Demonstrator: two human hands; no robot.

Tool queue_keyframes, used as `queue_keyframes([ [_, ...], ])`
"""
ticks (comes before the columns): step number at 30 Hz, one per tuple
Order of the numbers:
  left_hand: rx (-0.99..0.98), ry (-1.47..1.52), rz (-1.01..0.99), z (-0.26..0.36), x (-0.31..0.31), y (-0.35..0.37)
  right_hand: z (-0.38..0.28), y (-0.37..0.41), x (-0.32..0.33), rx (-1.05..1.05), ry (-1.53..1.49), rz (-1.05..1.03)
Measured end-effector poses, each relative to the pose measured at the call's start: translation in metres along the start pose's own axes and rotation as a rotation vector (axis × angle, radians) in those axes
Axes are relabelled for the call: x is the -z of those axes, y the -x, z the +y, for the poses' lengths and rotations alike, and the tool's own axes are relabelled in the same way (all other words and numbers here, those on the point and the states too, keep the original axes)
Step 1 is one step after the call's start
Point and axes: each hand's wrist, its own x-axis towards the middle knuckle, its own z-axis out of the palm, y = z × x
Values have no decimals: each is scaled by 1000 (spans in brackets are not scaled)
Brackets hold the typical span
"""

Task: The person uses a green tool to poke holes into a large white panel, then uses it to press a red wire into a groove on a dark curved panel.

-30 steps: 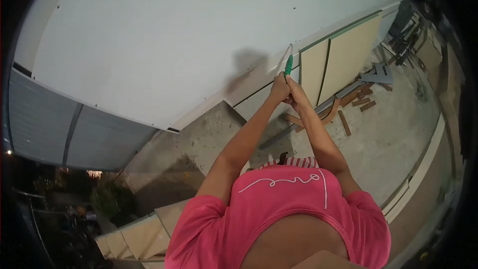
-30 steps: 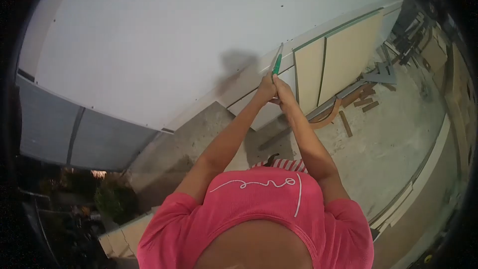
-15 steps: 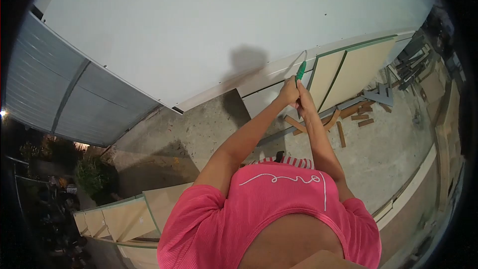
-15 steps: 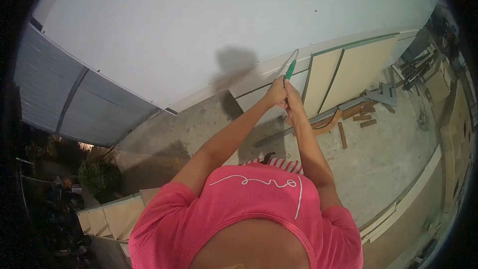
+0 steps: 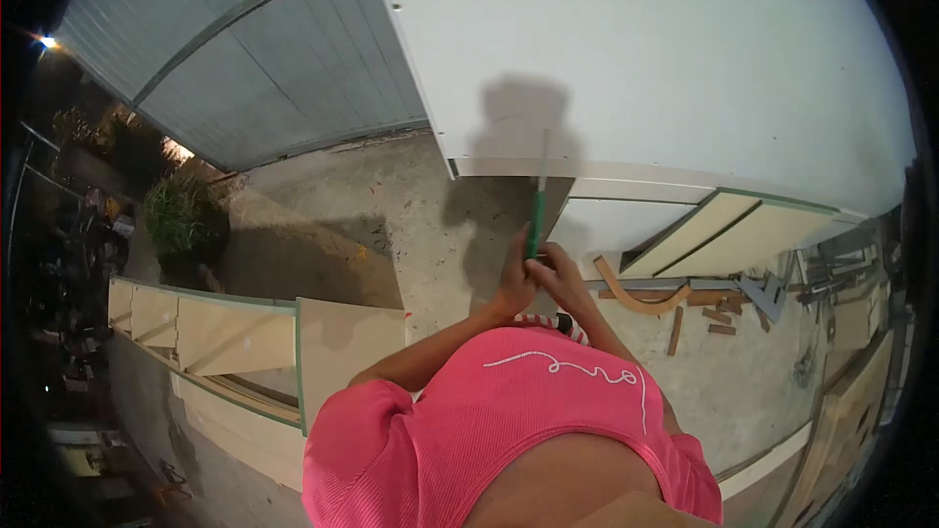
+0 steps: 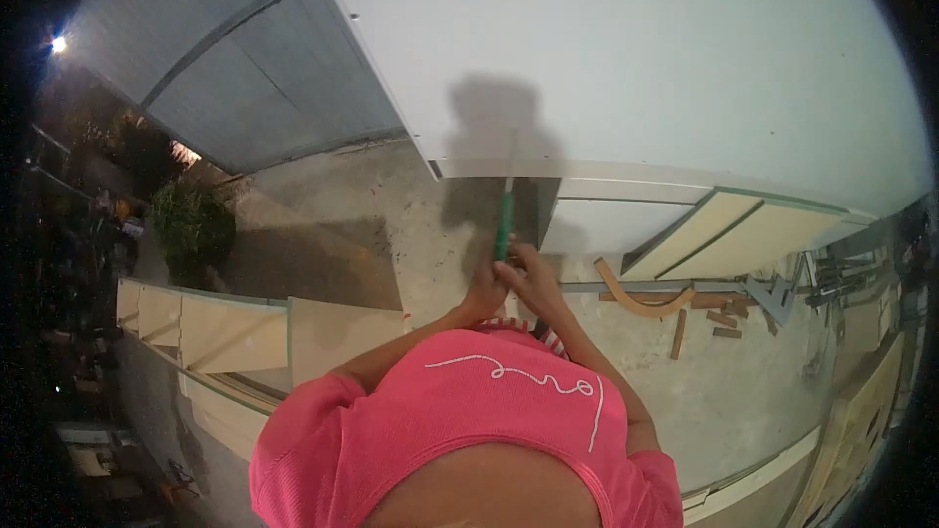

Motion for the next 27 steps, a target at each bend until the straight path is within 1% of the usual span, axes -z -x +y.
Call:
queue_keyframes([
  [2, 1, 183, 142, 19, 28, 9, -20, -11, -31, 80, 146, -110],
  [3, 0, 186, 148, 19, 38, 10, -34, -16, -44, 59, 86, -137],
  [4, 50, 229, 199, 18, 47, 12, -37, -22, -54, 56, 90, -144],
  [5, 99, 273, 251, 18, 56, 14, -39, -28, -63, -13, 117, -175],
  [6, 100, 277, 261, 16, 64, 15, -41, -33, -71, -81, 146, -207],
  [7, 158, 261, 263, 14, 70, 16, -41, -36, -79, -84, 152, -215],
  [8, 220, 247, 262, 12, 75, 17, -41, -37, -84, -122, 85, -210],
  [9, 223, 255, 266, 10, 79, 17, -41, -38, -89, -158, 20, -201],
  [10, 221, 246, 259, 7, 83, 16, -36, -41, -93, -163, 25, -200],
  [12, 221, 238, 241, 6, 90, 16, -29, -47, -98, -157, 133, -192],
  [13, 252, 228, 229, 7, 94, 17, -31, -45, -101, -161, 130, -181],
  [15, 283, 219, 195, 5, 98, 17, -35, -42, -106, -208, -6, -162],
  [17, 214, 222, 170, -5, 103, 18, -32, -41, -111, -228, -32, -137],
  [18, 217, 222, 148, -6, 105, 19, -30, -41, -114, -246, -55, -131],
  [19, 226, 229, 146, -6, 107, 19, -27, -41, -116, -248, -62, -111],
  [21, 240, 235, 120, -8, 108, 20, -21, -38, -117, -185, -24, -49],
  [22, 218, 163, 107, -7, 108, 20, -16, -36, -116, -188, -33, -24],
  [23, 192, 90, 85, -6, 106, 17, -10, -35, -113, -148, 19, -21],
  [24, 187, 89, 36, -11, 103, 17, -8, -32, -108, -108, 70, -5],
  [25, 155, 58, -8, -22, 101, 19, -9, -25, -102, -106, 56, 53],
  [27, 79, 16, -94, -38, 91, 12, -15, -18, -91, -176, 100, 45],
])
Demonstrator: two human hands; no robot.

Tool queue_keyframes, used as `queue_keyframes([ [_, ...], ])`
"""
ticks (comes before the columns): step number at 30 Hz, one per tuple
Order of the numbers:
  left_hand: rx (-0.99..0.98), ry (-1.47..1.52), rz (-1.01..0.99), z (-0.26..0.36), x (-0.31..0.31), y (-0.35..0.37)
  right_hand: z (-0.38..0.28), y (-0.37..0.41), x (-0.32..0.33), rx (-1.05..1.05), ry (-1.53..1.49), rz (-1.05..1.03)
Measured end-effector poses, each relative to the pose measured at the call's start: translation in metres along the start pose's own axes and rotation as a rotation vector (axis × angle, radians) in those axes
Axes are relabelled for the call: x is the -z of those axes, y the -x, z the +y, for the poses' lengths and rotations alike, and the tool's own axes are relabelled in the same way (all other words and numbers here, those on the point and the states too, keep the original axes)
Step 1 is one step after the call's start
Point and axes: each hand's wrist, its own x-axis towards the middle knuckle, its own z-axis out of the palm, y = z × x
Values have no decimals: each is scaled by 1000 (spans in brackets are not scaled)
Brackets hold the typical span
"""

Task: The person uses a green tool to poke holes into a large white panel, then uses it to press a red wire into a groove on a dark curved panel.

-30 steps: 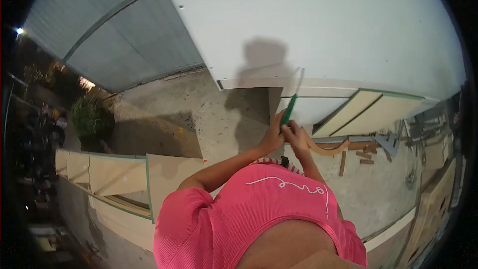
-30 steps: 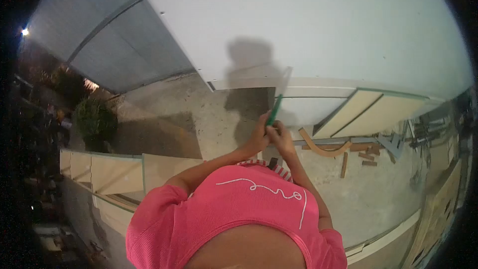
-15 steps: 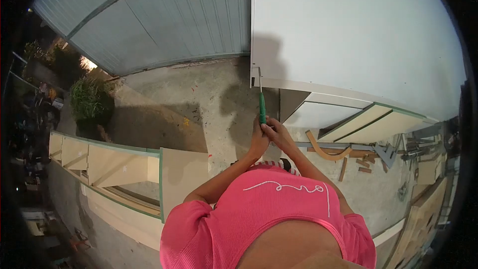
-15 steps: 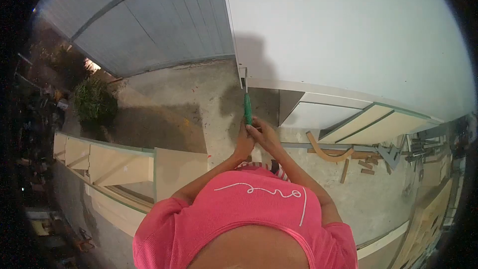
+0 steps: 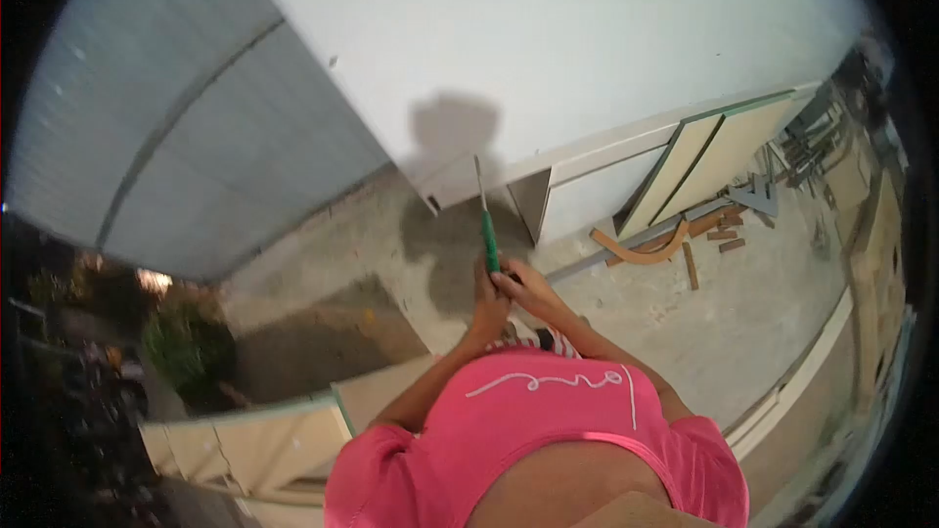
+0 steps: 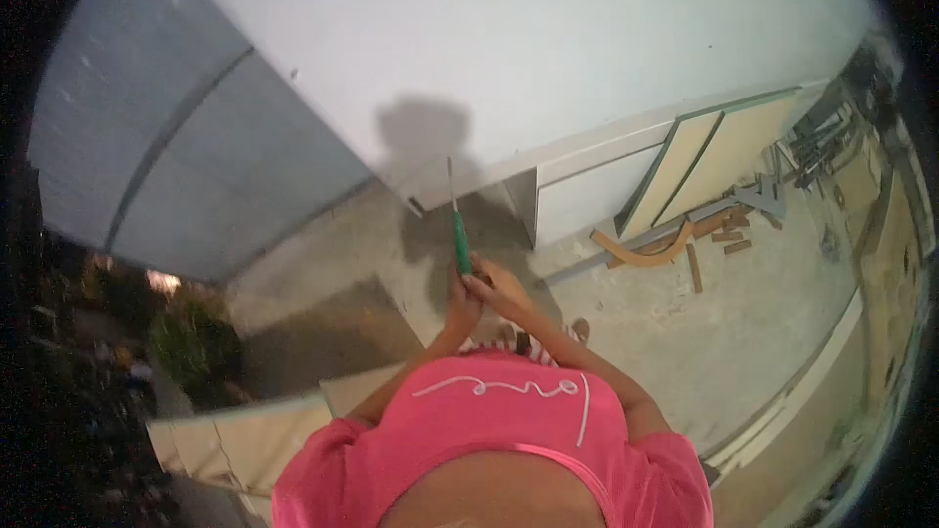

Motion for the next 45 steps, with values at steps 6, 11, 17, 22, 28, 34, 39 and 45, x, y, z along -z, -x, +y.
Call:
queue_keyframes([
  [6, -3, 187, -92, 108, -40, -58, -48, 6, 49, 259, -82, 342],
  [11, -580, -20, -48, 206, -57, -167, -157, -13, 126, 564, 30, 438],
  [17, -830, -139, 94, 388, -62, -229, -316, -9, 187, 856, 28, 512],
  [22, -805, -108, 66, 445, -56, -253, -378, 4, 199, 787, -106, 386],
  [28, -669, -39, 1, 456, -52, -264, -387, -5, 203, 751, -142, 333],
  [34, -755, -86, 14, 452, -48, -269, -389, -8, 197, 729, -109, 361],
  [39, -744, -68, -1, 448, -50, -269, -383, -11, 199, 724, -118, 378],
  [45, -761, -79, -113, 442, -84, -256, -353, 6, 224, 716, -136, 429],
])
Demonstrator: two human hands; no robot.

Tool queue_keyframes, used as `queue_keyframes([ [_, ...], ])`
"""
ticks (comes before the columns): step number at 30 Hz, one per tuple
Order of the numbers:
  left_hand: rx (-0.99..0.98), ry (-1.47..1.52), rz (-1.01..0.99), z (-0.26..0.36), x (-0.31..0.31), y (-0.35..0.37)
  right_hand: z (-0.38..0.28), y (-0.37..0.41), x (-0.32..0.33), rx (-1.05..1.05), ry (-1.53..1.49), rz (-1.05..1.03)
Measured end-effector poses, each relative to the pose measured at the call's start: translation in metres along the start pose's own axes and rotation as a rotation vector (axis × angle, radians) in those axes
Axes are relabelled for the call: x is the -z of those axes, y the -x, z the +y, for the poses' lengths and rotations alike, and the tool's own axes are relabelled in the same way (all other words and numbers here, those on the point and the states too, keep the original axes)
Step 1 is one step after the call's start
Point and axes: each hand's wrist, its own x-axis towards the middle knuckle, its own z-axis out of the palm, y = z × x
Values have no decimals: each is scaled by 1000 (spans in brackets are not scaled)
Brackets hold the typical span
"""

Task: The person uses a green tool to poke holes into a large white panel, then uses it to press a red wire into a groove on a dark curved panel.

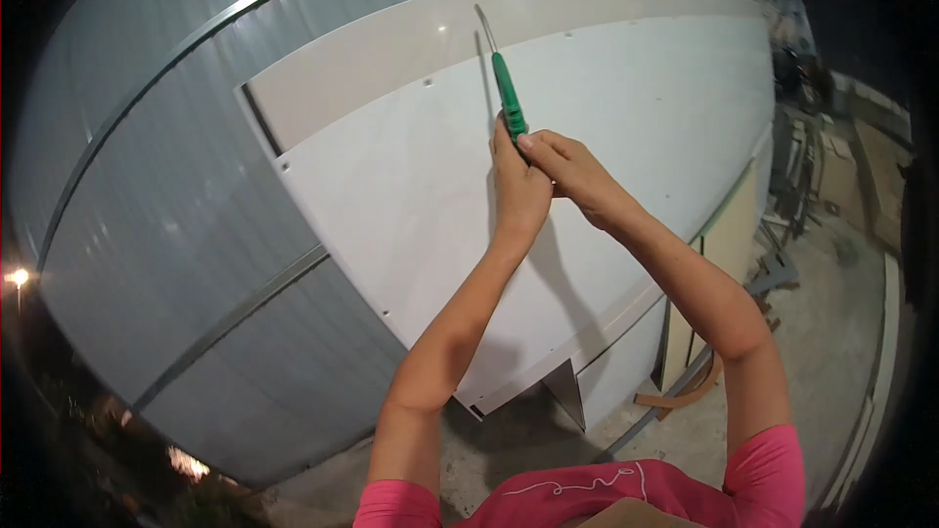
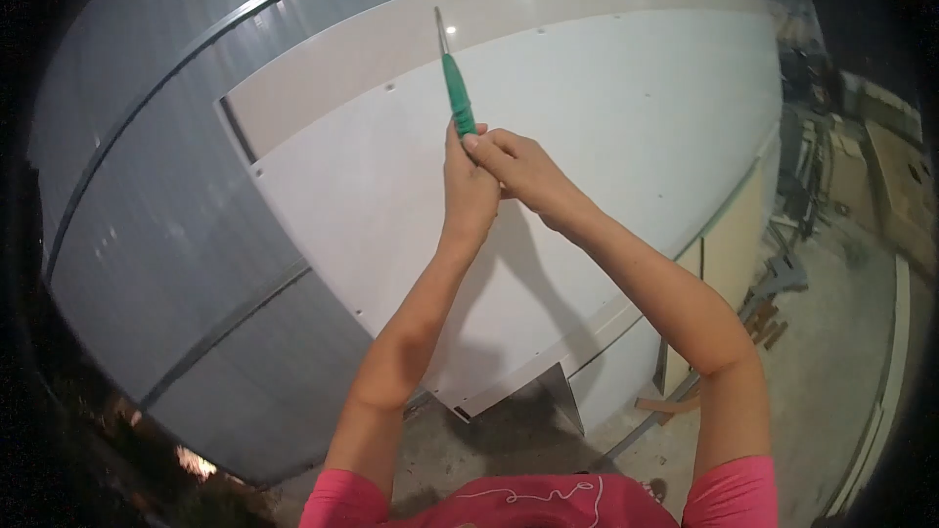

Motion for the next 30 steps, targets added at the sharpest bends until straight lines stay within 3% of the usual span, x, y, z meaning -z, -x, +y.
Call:
queue_keyframes([
  [2, 131, 90, -70, 7, -20, 5, -1, 13, 19, 2, 1, 56],
  [7, 156, 121, -201, 4, -90, 4, -4, 45, 79, -2, 47, 165],
  [9, -50, 205, -163, -3, -133, 4, -8, 62, 112, -16, 64, 193],
  [12, -52, 203, -217, 21, -188, 11, -18, 91, 170, 16, 108, 140],
  [13, -160, 213, -180, 16, -211, 8, -22, 100, 189, -1, 150, 141],
  [15, -159, 250, -273, 43, -241, 16, -23, 115, 229, -52, 200, 134],
  [16, -13, 335, -321, 56, -255, 24, -27, 121, 246, -62, 233, 129],
  [18, 36, 348, -297, 76, -285, 31, -33, 138, 271, -31, 257, 177],
  [22, -52, 494, -265, 76, -342, 38, -38, 169, 308, -13, 321, 288],
  [24, -49, 462, -392, 75, -346, 36, -33, 177, 314, -114, 465, 441],
  [25, -20, 468, -348, 65, -356, 33, -35, 169, 314, -89, 342, 468],
  [27, -47, 379, -262, 44, -359, 22, -30, 150, 313, -92, 357, 426],
  [29, 19, 634, -273, 34, -348, 7, -36, 120, 300, -117, 390, 394],
  [30, -2, 537, -262, 33, -343, -3, -32, 106, 303, -114, 430, 371],
])
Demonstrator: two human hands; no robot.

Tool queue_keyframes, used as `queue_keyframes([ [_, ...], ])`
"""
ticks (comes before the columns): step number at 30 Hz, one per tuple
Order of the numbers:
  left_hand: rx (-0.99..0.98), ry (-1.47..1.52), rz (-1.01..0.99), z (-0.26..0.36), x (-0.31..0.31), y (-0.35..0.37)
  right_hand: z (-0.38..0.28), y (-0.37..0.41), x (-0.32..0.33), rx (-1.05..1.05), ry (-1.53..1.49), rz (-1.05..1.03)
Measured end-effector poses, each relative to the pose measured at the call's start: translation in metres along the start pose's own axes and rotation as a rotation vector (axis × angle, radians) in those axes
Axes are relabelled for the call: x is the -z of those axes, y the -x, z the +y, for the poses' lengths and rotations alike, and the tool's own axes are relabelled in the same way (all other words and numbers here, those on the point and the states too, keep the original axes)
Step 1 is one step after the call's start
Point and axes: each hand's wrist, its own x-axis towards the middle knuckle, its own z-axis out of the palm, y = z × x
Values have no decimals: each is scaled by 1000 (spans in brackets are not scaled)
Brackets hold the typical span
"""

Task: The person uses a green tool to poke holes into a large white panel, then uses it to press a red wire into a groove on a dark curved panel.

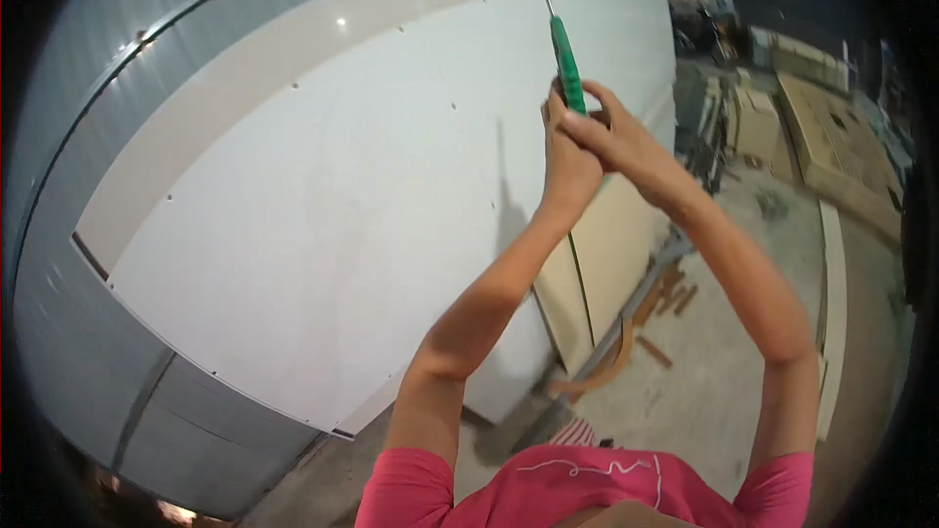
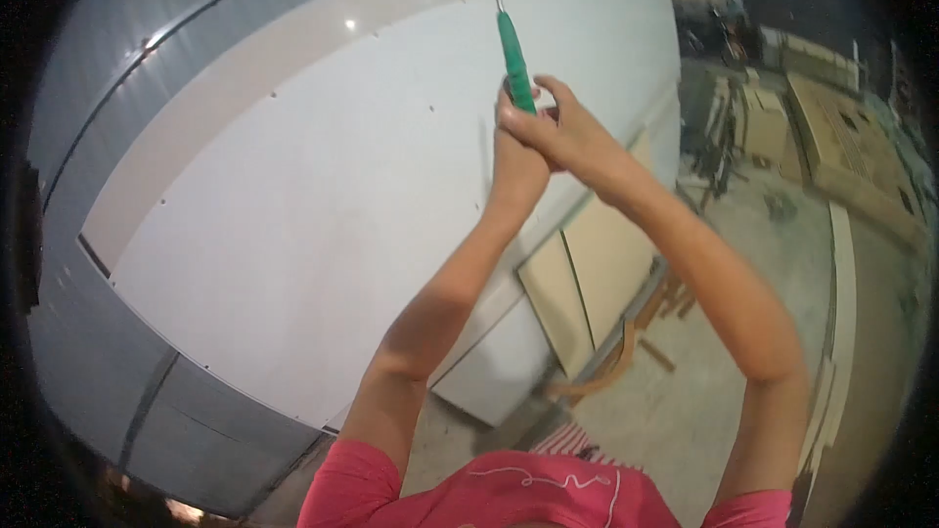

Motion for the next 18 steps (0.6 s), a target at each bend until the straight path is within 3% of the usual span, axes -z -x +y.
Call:
queue_keyframes([
  [5, 40, -170, 52, -31, -3, -38, 15, -44, 11, -17, -53, -65],
  [9, 63, -48, 185, -52, 13, -71, 25, -102, 8, -4, -38, -250],
  [13, 46, -135, 294, -67, 38, -98, 33, -159, -14, 103, 55, -348],
  [18, -47, -276, 397, -121, 71, -132, 63, -213, -35, 112, -52, -401],
])
